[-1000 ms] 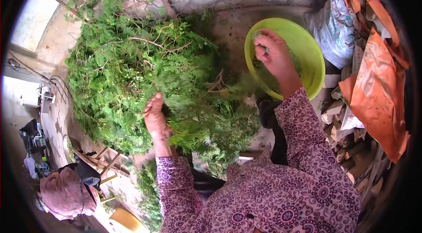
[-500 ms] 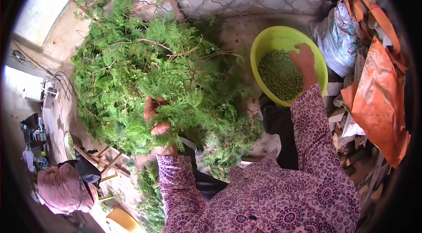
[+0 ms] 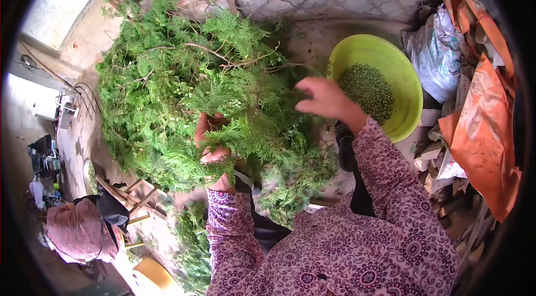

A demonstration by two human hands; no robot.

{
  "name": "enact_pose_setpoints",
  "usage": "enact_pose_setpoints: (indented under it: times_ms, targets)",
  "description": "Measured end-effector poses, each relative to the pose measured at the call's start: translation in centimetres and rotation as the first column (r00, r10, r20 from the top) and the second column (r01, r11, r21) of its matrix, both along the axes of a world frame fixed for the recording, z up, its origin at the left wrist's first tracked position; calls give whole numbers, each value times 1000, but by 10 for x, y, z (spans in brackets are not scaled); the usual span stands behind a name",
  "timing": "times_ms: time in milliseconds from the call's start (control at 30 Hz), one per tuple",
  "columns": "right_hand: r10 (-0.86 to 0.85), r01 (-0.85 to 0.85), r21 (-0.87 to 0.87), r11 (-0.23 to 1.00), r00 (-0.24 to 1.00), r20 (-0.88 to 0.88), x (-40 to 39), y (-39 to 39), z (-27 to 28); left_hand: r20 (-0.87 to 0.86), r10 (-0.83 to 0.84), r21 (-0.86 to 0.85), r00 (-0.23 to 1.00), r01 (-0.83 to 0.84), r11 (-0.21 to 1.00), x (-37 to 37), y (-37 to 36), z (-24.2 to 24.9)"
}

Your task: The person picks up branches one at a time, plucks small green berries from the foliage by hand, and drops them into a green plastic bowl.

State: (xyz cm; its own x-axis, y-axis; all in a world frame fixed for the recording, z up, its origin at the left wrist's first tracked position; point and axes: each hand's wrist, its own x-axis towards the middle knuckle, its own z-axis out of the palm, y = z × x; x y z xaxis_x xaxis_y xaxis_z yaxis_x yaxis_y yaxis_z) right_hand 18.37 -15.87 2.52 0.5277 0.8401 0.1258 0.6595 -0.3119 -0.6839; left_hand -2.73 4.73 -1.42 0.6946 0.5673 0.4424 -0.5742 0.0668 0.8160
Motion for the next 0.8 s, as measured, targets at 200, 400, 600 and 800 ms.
enact_pose_setpoints:
  times_ms: [200, 400, 600, 800]
  targets:
    - [234, -240, 161, 957, 971, 53, -56, 41, 4, -171, 53, -127, 984, -76, 989, 19, -28, 15]
    - [149, -149, 220, 964, 989, 16, -48, 54, -35, -53, -239, -785, 970, 107, 610, 33, -1, -1]
    - [154, -75, 347, 935, 966, -209, -51, 64, -42, 39, -200, -631, 979, 180, 755, 34, -3, -12]
    - [215, 204, 275, 940, 272, -938, -55, 59, -15, 91, -216, -341, 972, 234, 910, 35, -8, -10]
